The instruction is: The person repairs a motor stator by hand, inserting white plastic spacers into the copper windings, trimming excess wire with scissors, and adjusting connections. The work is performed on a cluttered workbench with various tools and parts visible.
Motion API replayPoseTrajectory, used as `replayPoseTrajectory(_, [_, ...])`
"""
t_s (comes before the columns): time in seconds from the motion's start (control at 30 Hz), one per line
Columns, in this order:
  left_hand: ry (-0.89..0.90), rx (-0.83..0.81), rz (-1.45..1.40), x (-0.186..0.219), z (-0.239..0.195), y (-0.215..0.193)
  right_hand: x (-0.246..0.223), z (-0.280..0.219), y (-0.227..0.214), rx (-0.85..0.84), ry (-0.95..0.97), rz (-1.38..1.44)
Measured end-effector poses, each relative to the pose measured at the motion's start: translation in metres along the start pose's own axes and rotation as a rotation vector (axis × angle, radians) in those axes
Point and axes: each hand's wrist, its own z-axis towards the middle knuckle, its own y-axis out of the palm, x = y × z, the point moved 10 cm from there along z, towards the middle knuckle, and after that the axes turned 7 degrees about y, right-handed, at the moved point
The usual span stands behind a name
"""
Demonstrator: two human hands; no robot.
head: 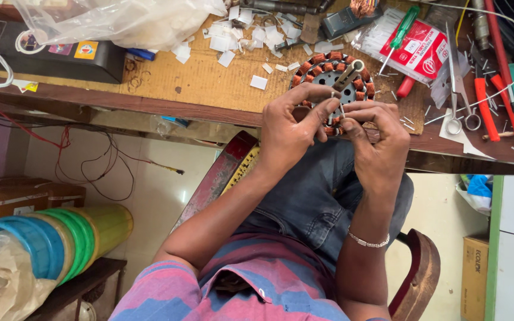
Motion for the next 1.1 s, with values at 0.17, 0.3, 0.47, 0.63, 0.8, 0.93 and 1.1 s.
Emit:
replayPoseTrajectory(0.17, [0.131, -0.04, 0.087, 0.018, 0.002, 0.003, -0.007, 0.0, 0.001, -0.016, -0.027, -0.041])
replayPoseTrajectory(0.3, [0.347, -0.108, 0.29, 0.047, 0.001, 0.011, -0.017, 0.006, -0.004, -0.023, -0.012, -0.015])
replayPoseTrajectory(0.47, [0.616, -0.259, 0.565, 0.072, -0.003, 0.033, -0.038, 0.006, -0.025, 0.034, -0.122, 0.06])
replayPoseTrajectory(0.63, [0.668, -0.317, 0.698, 0.076, 0.007, 0.041, -0.039, 0.013, -0.026, 0.017, -0.213, -0.158])
replayPoseTrajectory(0.8, [0.705, -0.288, 0.679, 0.073, 0.011, 0.038, -0.02, 0.017, -0.018, 0.027, -0.181, -0.181])
replayPoseTrajectory(0.93, [0.715, -0.242, 0.673, 0.067, 0.014, 0.036, -0.011, 0.016, -0.012, 0.026, -0.118, -0.178])
replayPoseTrajectory(1.1, [0.679, -0.255, 0.655, 0.063, 0.018, 0.036, -0.015, 0.016, -0.007, 0.037, -0.071, -0.158])
